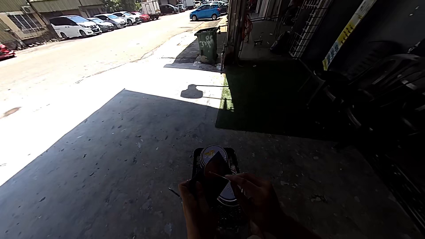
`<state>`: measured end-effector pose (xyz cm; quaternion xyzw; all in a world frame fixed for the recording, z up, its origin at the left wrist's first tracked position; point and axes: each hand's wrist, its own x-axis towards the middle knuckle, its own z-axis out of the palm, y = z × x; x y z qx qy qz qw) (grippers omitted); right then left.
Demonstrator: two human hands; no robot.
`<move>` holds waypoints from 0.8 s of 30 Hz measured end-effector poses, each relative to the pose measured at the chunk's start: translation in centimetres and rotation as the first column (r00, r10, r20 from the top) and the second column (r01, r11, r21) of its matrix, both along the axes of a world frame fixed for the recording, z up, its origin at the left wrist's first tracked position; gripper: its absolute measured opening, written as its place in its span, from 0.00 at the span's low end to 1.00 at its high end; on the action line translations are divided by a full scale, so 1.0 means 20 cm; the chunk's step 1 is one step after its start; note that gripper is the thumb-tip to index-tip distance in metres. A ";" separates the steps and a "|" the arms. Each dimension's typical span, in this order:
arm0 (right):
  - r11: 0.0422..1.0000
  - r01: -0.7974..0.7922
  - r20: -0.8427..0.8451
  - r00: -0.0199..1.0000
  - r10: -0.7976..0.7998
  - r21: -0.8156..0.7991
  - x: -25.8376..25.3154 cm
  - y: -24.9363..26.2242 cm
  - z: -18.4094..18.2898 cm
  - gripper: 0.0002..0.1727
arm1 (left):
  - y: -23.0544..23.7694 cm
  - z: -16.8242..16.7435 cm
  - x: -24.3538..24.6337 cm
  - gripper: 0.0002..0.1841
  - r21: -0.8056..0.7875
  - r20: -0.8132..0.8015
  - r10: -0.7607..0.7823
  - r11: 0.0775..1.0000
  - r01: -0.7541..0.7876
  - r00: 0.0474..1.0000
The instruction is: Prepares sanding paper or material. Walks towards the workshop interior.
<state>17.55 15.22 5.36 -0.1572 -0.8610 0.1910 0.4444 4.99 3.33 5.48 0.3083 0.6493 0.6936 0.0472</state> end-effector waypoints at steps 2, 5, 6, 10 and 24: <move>0.999 0.029 -0.014 0.999 -0.029 -0.018 -0.01 0.01 0.00 0.14 | 0.00 0.00 0.02 0.06 0.006 -0.007 -0.010 1.000 0.010 1.000; 0.999 -0.045 0.032 0.998 0.045 -0.001 0.00 -0.04 0.00 0.16 | 0.00 0.01 0.03 0.06 0.020 0.003 0.005 1.000 -0.005 1.000; 1.000 -0.026 0.004 1.000 0.026 0.001 -0.01 -0.02 0.01 0.15 | 0.01 0.01 0.01 0.06 0.029 -0.004 0.017 0.999 -0.017 1.000; 1.000 -0.003 0.005 1.000 0.003 -0.015 -0.02 -0.01 0.01 0.15 | 0.01 0.03 0.05 0.05 0.064 -0.002 0.003 0.998 -0.003 1.000; 0.907 -0.281 -0.235 0.949 0.213 -0.313 0.06 0.24 0.16 0.11 | -0.06 -0.06 -0.21 0.07 0.062 -0.142 -0.255 0.962 0.266 0.956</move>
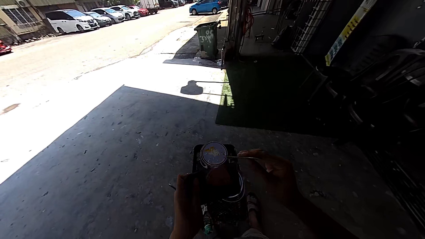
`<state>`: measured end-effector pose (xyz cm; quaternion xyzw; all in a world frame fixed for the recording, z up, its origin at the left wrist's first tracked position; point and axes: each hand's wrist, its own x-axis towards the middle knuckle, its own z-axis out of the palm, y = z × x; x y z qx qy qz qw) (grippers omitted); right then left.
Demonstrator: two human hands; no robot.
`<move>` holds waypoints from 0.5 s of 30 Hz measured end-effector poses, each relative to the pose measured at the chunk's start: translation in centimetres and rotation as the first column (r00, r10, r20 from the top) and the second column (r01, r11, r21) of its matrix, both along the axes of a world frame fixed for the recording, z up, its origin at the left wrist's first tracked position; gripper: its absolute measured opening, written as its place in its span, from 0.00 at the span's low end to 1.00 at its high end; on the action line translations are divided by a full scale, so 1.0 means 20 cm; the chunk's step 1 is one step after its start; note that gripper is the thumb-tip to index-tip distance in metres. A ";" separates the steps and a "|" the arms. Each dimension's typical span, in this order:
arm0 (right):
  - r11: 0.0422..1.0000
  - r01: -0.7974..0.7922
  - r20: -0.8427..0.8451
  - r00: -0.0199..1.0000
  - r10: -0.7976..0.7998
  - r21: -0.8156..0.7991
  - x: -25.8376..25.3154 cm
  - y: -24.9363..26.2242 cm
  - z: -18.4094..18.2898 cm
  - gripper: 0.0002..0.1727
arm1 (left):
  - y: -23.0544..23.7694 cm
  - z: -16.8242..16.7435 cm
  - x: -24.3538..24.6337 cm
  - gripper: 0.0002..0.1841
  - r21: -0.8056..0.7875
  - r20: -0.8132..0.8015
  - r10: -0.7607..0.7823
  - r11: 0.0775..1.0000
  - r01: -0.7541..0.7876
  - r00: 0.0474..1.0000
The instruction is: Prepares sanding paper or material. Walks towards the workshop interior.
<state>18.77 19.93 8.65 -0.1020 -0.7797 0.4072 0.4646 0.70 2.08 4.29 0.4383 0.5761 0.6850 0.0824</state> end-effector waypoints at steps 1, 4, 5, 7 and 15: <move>0.987 -0.112 0.016 0.993 0.115 -0.117 0.01 0.01 0.02 0.10 | 0.00 0.00 -0.02 0.08 -0.016 -0.075 -0.014 1.000 0.013 0.997; 0.973 -0.225 0.405 0.895 0.186 0.049 0.03 0.08 0.04 0.14 | 0.00 0.01 -0.02 0.14 -0.082 -0.338 0.069 0.991 -0.102 0.939; 0.961 -0.174 0.543 0.839 0.031 0.215 0.04 0.09 0.05 0.15 | 0.00 0.01 -0.01 0.14 -0.081 -0.378 0.086 0.989 -0.126 0.922; 0.931 0.011 0.541 0.812 -0.221 0.364 0.05 0.10 0.04 0.16 | 0.00 -0.02 0.04 0.14 -0.056 -0.353 0.116 0.988 -0.145 0.928; 0.736 0.142 0.037 0.987 -0.157 -0.662 -0.11 -0.15 -0.16 0.16 | 0.04 0.00 0.16 0.13 -0.063 -0.228 0.082 0.993 -0.099 0.970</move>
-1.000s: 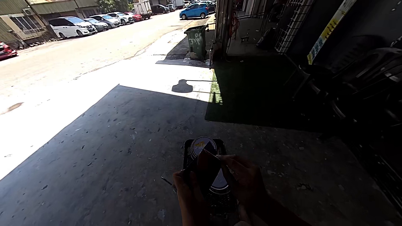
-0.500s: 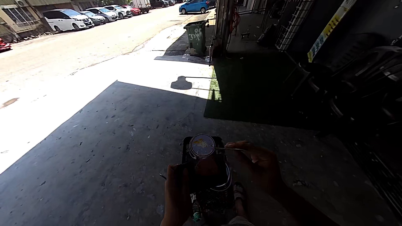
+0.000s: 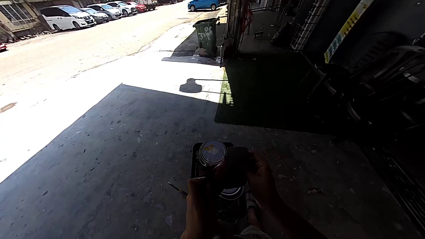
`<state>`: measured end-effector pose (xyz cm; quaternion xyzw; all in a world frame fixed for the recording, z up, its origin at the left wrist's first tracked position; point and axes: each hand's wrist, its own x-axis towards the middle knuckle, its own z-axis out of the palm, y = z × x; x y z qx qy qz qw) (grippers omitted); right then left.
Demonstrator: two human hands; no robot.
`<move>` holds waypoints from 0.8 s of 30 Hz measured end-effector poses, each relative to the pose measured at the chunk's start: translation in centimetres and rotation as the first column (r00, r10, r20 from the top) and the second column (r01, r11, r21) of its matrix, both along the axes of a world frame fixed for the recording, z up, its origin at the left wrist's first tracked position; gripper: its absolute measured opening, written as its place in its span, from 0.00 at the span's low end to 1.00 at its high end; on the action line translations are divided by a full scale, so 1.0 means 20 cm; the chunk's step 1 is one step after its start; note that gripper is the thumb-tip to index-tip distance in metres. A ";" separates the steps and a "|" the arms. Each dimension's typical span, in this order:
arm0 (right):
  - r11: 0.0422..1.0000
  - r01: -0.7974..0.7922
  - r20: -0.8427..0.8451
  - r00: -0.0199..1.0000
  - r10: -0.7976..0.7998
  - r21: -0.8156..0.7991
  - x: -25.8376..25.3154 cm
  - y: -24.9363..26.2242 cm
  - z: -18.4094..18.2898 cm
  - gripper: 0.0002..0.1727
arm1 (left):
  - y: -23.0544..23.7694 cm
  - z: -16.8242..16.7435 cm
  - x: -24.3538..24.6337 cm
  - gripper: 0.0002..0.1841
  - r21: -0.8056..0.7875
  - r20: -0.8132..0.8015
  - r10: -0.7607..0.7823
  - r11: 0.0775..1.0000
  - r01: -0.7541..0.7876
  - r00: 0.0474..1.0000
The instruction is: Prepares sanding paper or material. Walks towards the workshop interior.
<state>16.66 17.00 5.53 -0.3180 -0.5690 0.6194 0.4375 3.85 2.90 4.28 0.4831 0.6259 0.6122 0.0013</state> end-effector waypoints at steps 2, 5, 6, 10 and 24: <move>0.996 -0.083 -0.049 0.995 0.082 -0.023 -0.01 -0.04 0.01 0.13 | -0.01 0.01 0.02 0.19 -0.136 -0.072 -0.052 0.990 0.041 0.996; 0.992 -0.119 -0.201 0.973 0.111 -0.028 0.02 0.00 0.05 0.12 | -0.02 0.01 0.01 0.22 -0.274 -0.163 -0.093 0.961 0.046 0.982; 0.994 -0.108 -0.267 0.959 0.096 -0.030 0.03 0.03 0.07 0.14 | -0.02 0.00 -0.01 0.18 -0.273 -0.146 -0.088 0.961 0.045 0.985; 0.952 -0.278 -0.202 0.933 0.299 0.126 0.12 0.10 0.08 0.15 | -0.04 -0.01 -0.13 0.09 -0.142 0.110 -0.088 0.984 0.104 0.990; 0.485 -0.139 0.258 0.948 -0.187 0.863 0.10 -0.07 0.04 0.13 | 0.02 0.05 0.07 0.06 0.058 0.296 0.106 0.990 -0.128 0.949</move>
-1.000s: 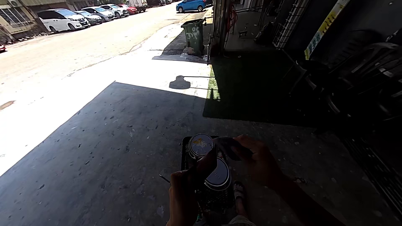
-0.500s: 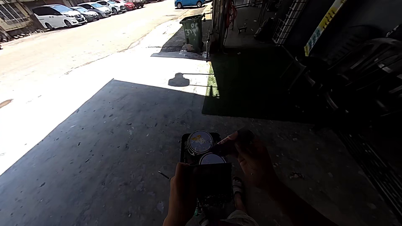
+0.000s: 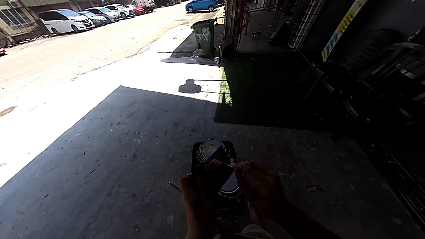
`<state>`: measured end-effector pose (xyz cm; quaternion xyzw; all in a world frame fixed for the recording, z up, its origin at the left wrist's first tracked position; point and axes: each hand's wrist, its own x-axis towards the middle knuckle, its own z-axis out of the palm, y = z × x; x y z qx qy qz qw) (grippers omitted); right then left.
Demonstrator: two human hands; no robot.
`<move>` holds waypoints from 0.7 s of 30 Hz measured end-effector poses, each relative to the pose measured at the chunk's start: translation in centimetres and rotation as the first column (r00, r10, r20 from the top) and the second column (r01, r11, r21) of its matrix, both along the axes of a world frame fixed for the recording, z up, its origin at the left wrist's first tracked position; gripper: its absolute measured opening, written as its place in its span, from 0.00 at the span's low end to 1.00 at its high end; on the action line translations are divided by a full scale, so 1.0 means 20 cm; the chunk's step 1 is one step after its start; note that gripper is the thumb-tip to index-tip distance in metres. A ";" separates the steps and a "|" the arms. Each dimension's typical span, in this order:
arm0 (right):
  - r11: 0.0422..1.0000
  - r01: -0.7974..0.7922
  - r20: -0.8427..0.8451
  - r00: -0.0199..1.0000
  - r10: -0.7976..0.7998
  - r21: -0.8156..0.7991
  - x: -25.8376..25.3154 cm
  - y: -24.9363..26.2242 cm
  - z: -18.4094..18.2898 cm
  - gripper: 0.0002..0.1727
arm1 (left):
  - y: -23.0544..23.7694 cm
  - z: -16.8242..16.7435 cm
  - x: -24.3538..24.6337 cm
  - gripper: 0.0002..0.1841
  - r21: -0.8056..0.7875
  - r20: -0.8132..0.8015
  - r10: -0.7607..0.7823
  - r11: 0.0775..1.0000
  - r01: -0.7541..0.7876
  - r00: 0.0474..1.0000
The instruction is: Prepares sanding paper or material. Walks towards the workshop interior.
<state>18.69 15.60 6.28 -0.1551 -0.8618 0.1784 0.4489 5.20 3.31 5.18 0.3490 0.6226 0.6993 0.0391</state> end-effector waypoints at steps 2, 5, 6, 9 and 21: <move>1.000 -0.005 0.030 1.000 0.005 -0.004 0.00 -0.03 -0.01 0.15 | 0.00 0.01 0.03 0.06 -0.003 -0.012 -0.002 1.000 0.002 1.000; 0.999 -0.028 0.044 0.999 0.027 0.023 0.01 -0.04 -0.01 0.15 | 0.01 0.01 0.01 0.05 0.021 -0.017 0.003 1.000 -0.003 1.000; 1.000 0.011 0.011 1.000 -0.011 0.016 0.01 -0.01 0.00 0.14 | 0.02 0.01 0.00 0.06 0.025 -0.021 0.011 1.000 -0.010 1.000; 1.000 0.018 0.030 0.999 -0.017 -0.016 0.00 -0.03 -0.03 0.16 | 0.01 0.02 0.04 0.05 0.028 -0.009 0.006 1.000 -0.006 1.000; 0.997 -0.074 -0.095 0.993 0.070 -0.030 0.03 0.11 0.06 0.15 | -0.06 -0.01 -0.20 0.04 -0.057 -0.069 -0.111 0.993 0.107 0.991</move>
